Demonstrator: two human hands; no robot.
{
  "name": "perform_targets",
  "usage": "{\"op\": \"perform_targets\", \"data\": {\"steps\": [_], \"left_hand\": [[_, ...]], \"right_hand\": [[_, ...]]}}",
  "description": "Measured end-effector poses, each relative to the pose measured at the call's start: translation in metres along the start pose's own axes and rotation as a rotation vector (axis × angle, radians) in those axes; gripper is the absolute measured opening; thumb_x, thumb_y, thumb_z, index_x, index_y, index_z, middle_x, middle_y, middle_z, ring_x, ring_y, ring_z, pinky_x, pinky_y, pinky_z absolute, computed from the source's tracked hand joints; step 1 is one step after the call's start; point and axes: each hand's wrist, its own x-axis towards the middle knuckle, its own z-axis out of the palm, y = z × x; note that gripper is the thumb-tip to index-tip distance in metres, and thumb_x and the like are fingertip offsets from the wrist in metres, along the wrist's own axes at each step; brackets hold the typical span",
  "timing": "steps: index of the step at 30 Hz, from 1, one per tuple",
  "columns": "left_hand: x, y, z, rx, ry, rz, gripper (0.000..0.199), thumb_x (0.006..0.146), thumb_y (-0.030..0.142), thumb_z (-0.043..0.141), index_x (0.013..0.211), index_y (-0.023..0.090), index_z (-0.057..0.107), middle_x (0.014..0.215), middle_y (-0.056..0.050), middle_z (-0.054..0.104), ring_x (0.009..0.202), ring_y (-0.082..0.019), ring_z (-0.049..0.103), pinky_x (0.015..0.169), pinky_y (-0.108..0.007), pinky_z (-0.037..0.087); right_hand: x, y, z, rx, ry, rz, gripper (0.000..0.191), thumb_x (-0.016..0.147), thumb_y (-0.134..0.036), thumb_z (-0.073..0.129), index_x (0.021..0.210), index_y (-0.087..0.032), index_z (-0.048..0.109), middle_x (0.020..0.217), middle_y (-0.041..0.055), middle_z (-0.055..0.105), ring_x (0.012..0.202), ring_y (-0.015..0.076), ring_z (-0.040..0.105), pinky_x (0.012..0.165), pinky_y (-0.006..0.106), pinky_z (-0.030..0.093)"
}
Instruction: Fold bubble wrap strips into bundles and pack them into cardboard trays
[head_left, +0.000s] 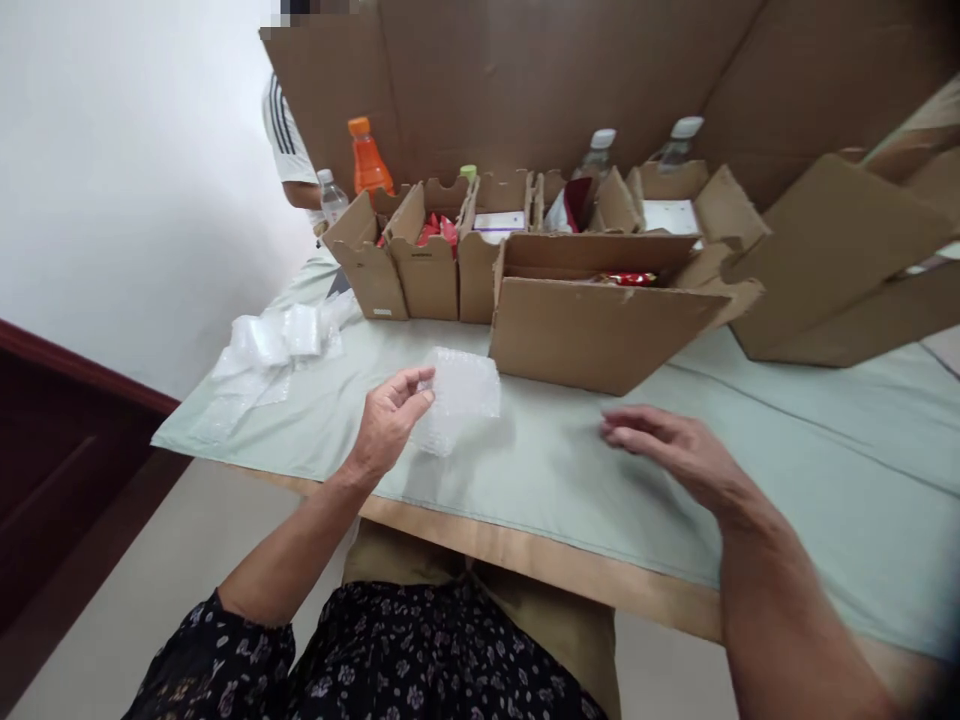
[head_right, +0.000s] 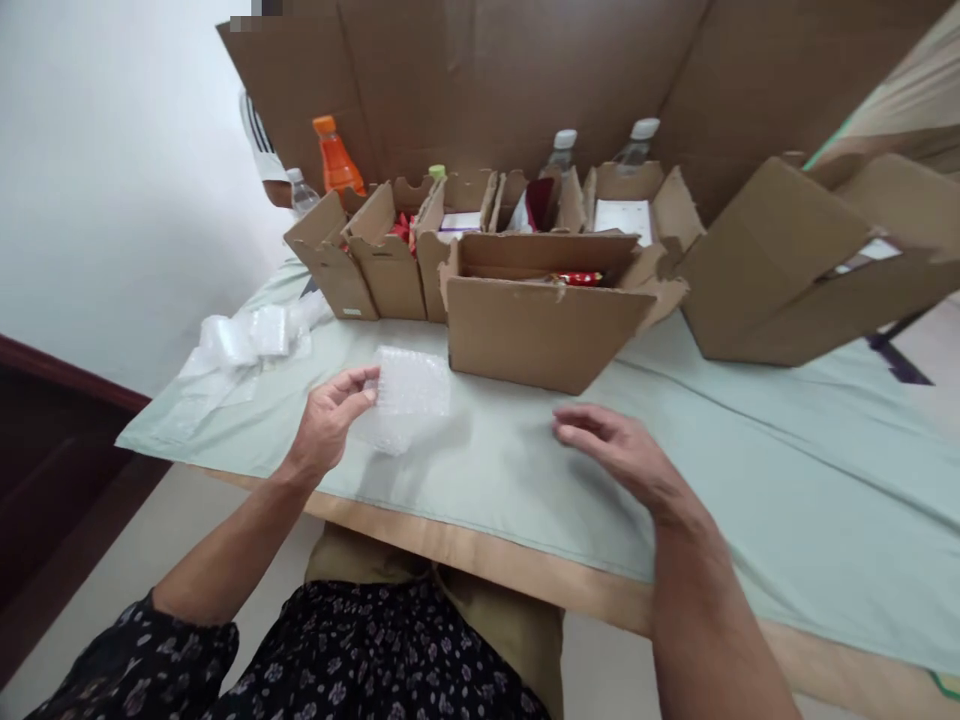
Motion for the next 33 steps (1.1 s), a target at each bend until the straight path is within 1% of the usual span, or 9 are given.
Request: {"op": "perform_targets", "data": {"steps": [3,6,10,14,17,20,22,26,33], "left_hand": [[0.000,-0.014,0.030,-0.144,-0.092,-0.143,0.040,0.073,0.033,0.080,0.109,0.015,0.079,0.097,-0.006,0.077,0.085,-0.017,0.067,0.083,-0.032,0.056],[-0.002,-0.025,0.061,-0.190,-0.178,-0.231,0.039,0.074,0.031,0.077,0.109,0.015,0.078,0.095,-0.005,0.076,0.080,-0.015,0.066,0.078,-0.029,0.054],[-0.005,-0.030,0.085,-0.190,-0.276,-0.265,0.035,0.074,0.027,0.077,0.107,0.015,0.078,0.087,-0.003,0.075,0.071,-0.013,0.064,0.067,-0.026,0.050],[-0.007,-0.031,0.086,-0.143,-0.348,-0.279,0.035,0.076,0.026,0.076,0.109,0.015,0.077,0.083,-0.003,0.074,0.065,-0.012,0.061,0.060,-0.024,0.045],[-0.008,-0.031,0.083,-0.112,-0.370,-0.284,0.040,0.079,0.026,0.075,0.117,0.014,0.076,0.089,-0.004,0.076,0.072,-0.013,0.064,0.065,-0.025,0.048],[-0.011,-0.030,0.086,-0.120,-0.419,-0.255,0.043,0.080,0.028,0.077,0.121,0.014,0.075,0.095,-0.005,0.076,0.081,-0.015,0.067,0.075,-0.027,0.051],[-0.012,-0.030,0.091,-0.136,-0.457,-0.246,0.044,0.080,0.029,0.077,0.122,0.014,0.075,0.096,-0.005,0.075,0.081,-0.015,0.066,0.076,-0.027,0.051],[-0.013,-0.032,0.095,-0.128,-0.434,-0.254,0.039,0.080,0.028,0.075,0.116,0.013,0.075,0.087,-0.002,0.067,0.074,-0.011,0.059,0.069,-0.025,0.048],[-0.016,-0.036,0.071,0.019,-0.507,-0.188,0.076,0.076,0.025,0.077,0.148,0.017,0.055,0.101,-0.002,0.067,0.081,-0.013,0.062,0.078,-0.028,0.050]], "right_hand": [[0.000,-0.002,0.036,-0.002,-0.013,-0.246,0.085,0.075,-0.056,0.082,0.151,-0.027,0.056,0.144,0.0158,0.067,0.115,0.0312,0.073,0.090,0.047,0.063],[0.002,-0.002,0.068,-0.130,0.046,-0.436,0.097,0.073,-0.052,0.086,0.158,-0.028,0.049,0.166,0.0170,0.047,0.145,0.0385,0.056,0.107,0.058,0.057],[0.000,-0.001,0.080,-0.210,0.122,-0.500,0.048,0.089,-0.046,0.073,0.134,-0.028,0.071,0.151,0.0119,0.063,0.141,0.0346,0.060,0.118,0.061,0.049],[-0.004,-0.003,0.067,-0.181,0.201,-0.464,0.028,0.103,-0.041,0.053,0.099,-0.028,0.077,0.113,0.0064,0.080,0.109,0.0270,0.076,0.104,0.052,0.059],[-0.006,-0.004,0.063,-0.176,0.189,-0.510,0.031,0.097,-0.048,0.066,0.118,-0.027,0.075,0.130,0.0086,0.076,0.122,0.0294,0.072,0.109,0.053,0.057],[-0.005,-0.004,0.072,-0.224,0.092,-0.616,0.073,0.085,-0.057,0.080,0.148,-0.026,0.061,0.150,0.0132,0.065,0.137,0.0350,0.063,0.114,0.057,0.053],[-0.004,-0.003,0.080,-0.257,0.067,-0.632,0.068,0.088,-0.053,0.077,0.149,-0.025,0.061,0.148,0.0134,0.066,0.136,0.0351,0.064,0.113,0.058,0.053],[-0.005,-0.005,0.077,-0.161,0.126,-0.509,0.027,0.101,-0.036,0.059,0.117,-0.027,0.079,0.122,0.0075,0.080,0.114,0.0276,0.075,0.105,0.047,0.059],[-0.010,-0.015,0.045,0.299,0.295,-0.272,0.027,0.088,-0.051,0.076,0.089,-0.024,0.079,0.086,0.0037,0.079,0.080,0.0209,0.072,0.077,0.036,0.059]]}}
